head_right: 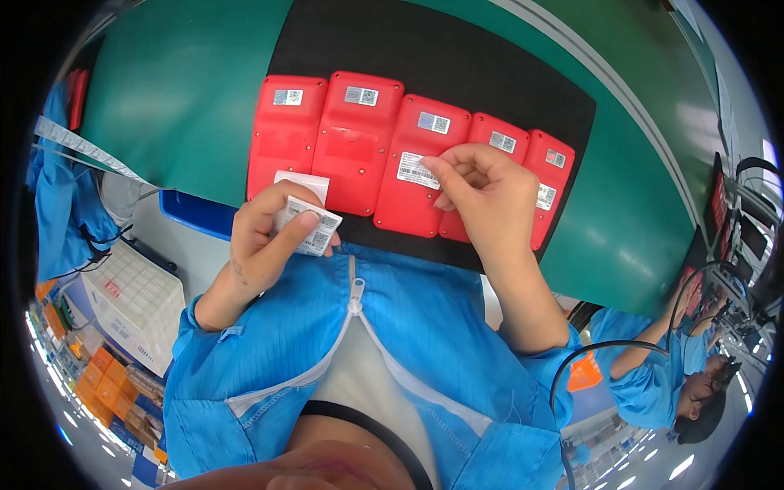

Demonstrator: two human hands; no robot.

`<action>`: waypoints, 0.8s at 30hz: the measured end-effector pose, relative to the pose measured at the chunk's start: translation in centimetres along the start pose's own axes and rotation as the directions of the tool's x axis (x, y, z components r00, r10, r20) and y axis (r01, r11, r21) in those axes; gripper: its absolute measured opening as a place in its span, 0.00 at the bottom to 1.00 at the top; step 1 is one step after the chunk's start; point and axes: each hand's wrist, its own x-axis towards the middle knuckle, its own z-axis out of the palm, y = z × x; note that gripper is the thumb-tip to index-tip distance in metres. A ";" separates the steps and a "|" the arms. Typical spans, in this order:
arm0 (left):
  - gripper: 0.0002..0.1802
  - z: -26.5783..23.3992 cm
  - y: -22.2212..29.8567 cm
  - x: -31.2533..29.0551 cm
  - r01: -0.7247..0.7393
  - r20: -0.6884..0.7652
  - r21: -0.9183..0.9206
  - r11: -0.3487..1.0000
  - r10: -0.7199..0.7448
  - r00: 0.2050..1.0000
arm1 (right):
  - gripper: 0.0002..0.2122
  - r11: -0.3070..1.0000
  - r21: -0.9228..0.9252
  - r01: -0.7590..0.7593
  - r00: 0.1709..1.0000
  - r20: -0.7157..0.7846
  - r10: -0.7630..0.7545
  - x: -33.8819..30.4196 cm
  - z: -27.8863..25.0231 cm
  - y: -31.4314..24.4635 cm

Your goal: The person applies identification labels to the back of red electronic device housings by hand.

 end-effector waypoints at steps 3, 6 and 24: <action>0.07 -0.4 0.0 -0.1 -0.071 -0.009 0.211 0.975 0.075 0.997 | 0.09 0.903 -0.415 0.113 0.992 -0.010 -0.129 0.0 0.0 -1.2; 0.08 -0.6 -0.1 -0.7 -0.039 -0.052 0.216 0.976 0.051 0.997 | 0.11 0.820 -0.521 0.237 0.970 0.082 -0.228 -0.3 0.8 -1.7; 0.06 -3.6 0.4 -2.3 -0.108 -0.075 0.126 0.986 0.118 0.990 | 0.07 0.991 0.131 0.043 0.999 0.024 -0.046 1.4 4.6 -2.5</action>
